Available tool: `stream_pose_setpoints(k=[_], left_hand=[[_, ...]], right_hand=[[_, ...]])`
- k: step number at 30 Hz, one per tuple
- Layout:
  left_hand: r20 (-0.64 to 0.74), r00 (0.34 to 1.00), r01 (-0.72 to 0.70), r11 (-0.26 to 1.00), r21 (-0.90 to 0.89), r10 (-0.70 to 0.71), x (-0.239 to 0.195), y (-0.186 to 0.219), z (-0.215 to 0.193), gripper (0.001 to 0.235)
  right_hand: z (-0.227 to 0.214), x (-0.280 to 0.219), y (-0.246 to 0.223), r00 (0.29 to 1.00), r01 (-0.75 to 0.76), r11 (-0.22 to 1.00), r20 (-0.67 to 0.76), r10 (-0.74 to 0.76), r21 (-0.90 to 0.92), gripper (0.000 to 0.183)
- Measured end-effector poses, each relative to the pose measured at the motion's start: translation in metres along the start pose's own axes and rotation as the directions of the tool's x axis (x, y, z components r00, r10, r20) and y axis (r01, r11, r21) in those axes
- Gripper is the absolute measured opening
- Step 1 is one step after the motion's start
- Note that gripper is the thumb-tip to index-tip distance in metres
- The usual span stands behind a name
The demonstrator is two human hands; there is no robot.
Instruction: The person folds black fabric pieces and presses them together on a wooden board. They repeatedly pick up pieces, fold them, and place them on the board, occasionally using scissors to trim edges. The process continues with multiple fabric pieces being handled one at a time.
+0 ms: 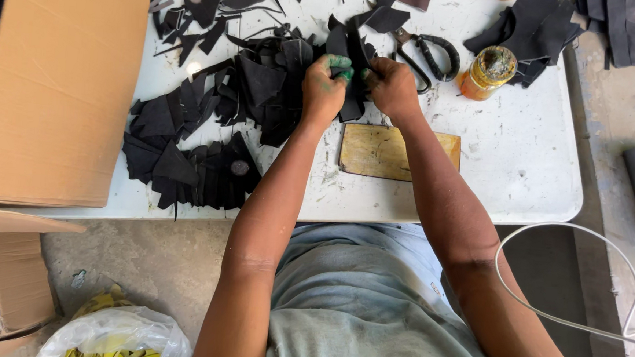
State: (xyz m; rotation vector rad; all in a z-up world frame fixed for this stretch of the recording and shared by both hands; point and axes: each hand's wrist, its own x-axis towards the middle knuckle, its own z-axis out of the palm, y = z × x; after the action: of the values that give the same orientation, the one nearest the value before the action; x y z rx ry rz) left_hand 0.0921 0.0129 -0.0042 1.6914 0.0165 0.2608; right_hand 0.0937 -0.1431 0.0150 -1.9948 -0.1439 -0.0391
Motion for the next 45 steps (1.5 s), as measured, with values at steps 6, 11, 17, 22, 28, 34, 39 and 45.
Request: stream_pose_setpoints(k=[6,11,17,22,28,34,39,45], left_hand=[[0.117,0.978,-0.209,0.823,0.528,0.174,-0.005,0.001,-0.004,0.025],[0.122,0.983,-0.181,0.871,0.458,0.14,0.0,-0.001,-0.005,0.034],[0.337,0.937,-0.12,0.99,0.07,0.09,-0.025,0.045,-0.036,0.038],[0.523,0.847,0.039,0.994,0.105,-0.089,-0.102,0.072,-0.05,0.056],[0.627,0.778,0.083,0.996,-0.044,-0.037,-0.129,0.059,-0.05,0.071],[0.645,0.764,0.002,0.999,-0.039,0.024,-0.114,0.046,-0.047,0.062],[0.569,0.821,-0.095,0.993,0.077,0.034,-0.123,0.049,-0.034,0.062],[0.621,0.775,-0.082,0.956,0.283,-0.117,-0.125,0.064,-0.035,0.069]], right_hand=[[-0.025,-0.015,-0.022,0.987,-0.156,0.688,0.081,0.14,0.708,0.011],[-0.083,-0.071,-0.02,0.994,-0.034,0.387,0.072,-0.083,0.921,0.008],[-0.079,-0.119,0.011,0.939,-0.315,0.558,0.166,0.303,0.768,0.006],[-0.092,-0.143,0.032,0.953,-0.296,0.619,0.179,0.245,0.727,0.015],[-0.092,-0.151,0.029,0.956,-0.285,0.657,0.162,0.243,0.698,0.02],[-0.109,-0.159,0.023,0.936,-0.346,0.756,0.264,0.234,0.556,0.026],[-0.117,-0.165,0.02,0.932,-0.36,0.689,0.277,0.235,0.629,0.023],[-0.109,-0.165,0.015,0.959,-0.279,0.808,0.199,0.204,0.518,0.02]])
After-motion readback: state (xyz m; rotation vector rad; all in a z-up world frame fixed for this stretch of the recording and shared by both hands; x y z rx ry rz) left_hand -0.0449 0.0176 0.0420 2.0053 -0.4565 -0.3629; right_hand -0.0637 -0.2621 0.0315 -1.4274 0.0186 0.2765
